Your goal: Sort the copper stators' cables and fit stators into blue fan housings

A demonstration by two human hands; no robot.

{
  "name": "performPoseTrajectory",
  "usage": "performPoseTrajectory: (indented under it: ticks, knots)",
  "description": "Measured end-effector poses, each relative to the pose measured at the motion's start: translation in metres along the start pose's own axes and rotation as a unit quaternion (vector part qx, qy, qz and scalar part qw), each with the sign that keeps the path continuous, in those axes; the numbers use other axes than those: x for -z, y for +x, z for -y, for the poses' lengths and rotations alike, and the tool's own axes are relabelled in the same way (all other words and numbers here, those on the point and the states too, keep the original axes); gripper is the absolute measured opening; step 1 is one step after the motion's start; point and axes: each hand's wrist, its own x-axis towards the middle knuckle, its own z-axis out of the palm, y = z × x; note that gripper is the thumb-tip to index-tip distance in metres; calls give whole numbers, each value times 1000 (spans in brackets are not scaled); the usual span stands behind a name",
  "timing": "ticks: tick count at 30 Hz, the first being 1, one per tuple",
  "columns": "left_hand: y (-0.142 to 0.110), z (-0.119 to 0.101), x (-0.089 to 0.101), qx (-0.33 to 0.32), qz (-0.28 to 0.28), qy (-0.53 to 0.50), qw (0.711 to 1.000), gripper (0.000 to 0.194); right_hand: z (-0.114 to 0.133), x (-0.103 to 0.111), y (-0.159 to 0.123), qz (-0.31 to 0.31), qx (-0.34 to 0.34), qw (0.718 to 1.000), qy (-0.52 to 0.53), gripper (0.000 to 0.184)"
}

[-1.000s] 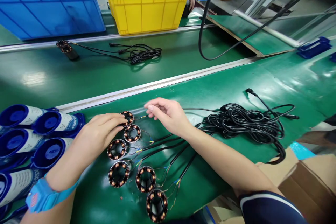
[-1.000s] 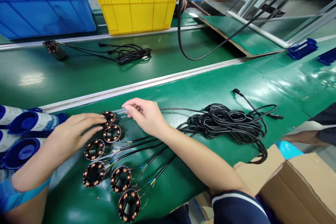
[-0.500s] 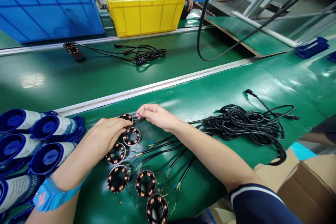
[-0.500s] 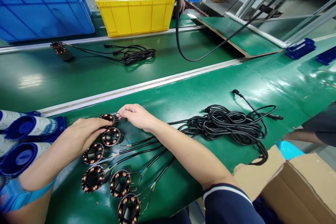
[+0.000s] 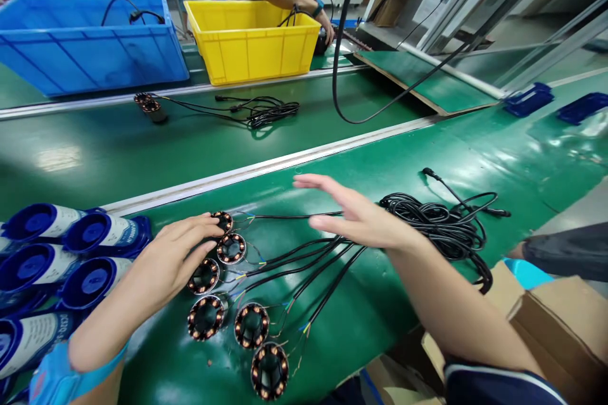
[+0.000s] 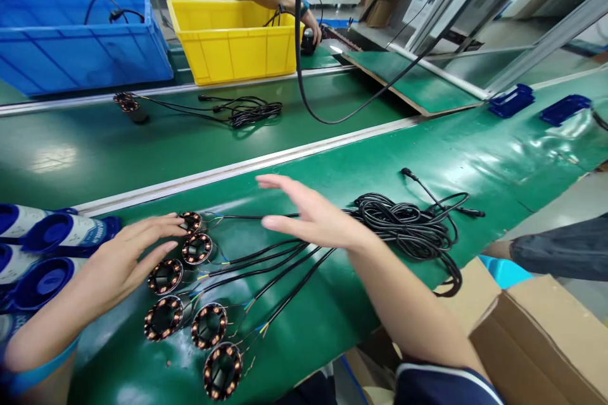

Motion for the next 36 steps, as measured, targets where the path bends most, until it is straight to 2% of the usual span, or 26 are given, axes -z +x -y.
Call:
performPoseTrajectory:
  ticks: [1, 3, 6, 8, 10, 13, 16, 18, 20, 22, 24, 27, 31, 34, 36]
  knots:
    - [-4, -1, 0, -10, 0, 14, 1000, 28, -3, 19, -25, -10, -31, 997, -76, 73]
    - [-10, -5, -3, -23, 2, 62, 998, 28, -21, 52, -76, -20, -92, 969, -231, 95]
    - [-13, -12, -13, -11, -2, 148, 989, 29, -72, 85, -145, -25, -152, 894, -421, 117]
    - [-13, -14, -18, 8, -12, 186, 982, 30, -106, 98, -177, -21, -202, 861, -467, 119]
    - [-13, -16, -17, 31, -18, 204, 978, 32, -131, 104, -195, -22, -220, 854, -471, 117]
    - [-21, -24, -8, 63, -33, 208, 975, 34, -146, 107, -201, -34, -195, 862, -466, 111]
    - [-40, -48, -4, 61, -70, 179, 980, 31, -147, 107, -193, -35, -172, 860, -479, 103]
    - [-57, -72, -9, 18, -74, 155, 985, 25, -147, 109, -186, -24, -163, 864, -476, 104]
    - [-72, -94, -21, -26, -50, 165, 985, 22, -149, 111, -182, -7, -163, 874, -457, 111]
    - [-85, -109, -34, -35, -32, 201, 978, 31, -151, 114, -179, 16, -174, 884, -434, 120]
    - [-95, -115, -43, -21, -27, 236, 971, 40, -152, 116, -178, 37, -196, 885, -420, 124]
    - [-104, -119, -45, 12, -20, 261, 965, 47, -149, 119, -176, 50, -214, 883, -414, 122]
    - [-102, -140, -51, 61, -39, 244, 967, 57, -137, 120, -173, 54, -219, 887, -403, 118]
    - [-95, -162, -69, 110, -75, 203, 970, 76, -122, 118, -169, 64, -244, 885, -391, 121]
    - [-91, -170, -84, 143, -96, 189, 967, 87, -113, 114, -167, 61, -255, 876, -405, 111]
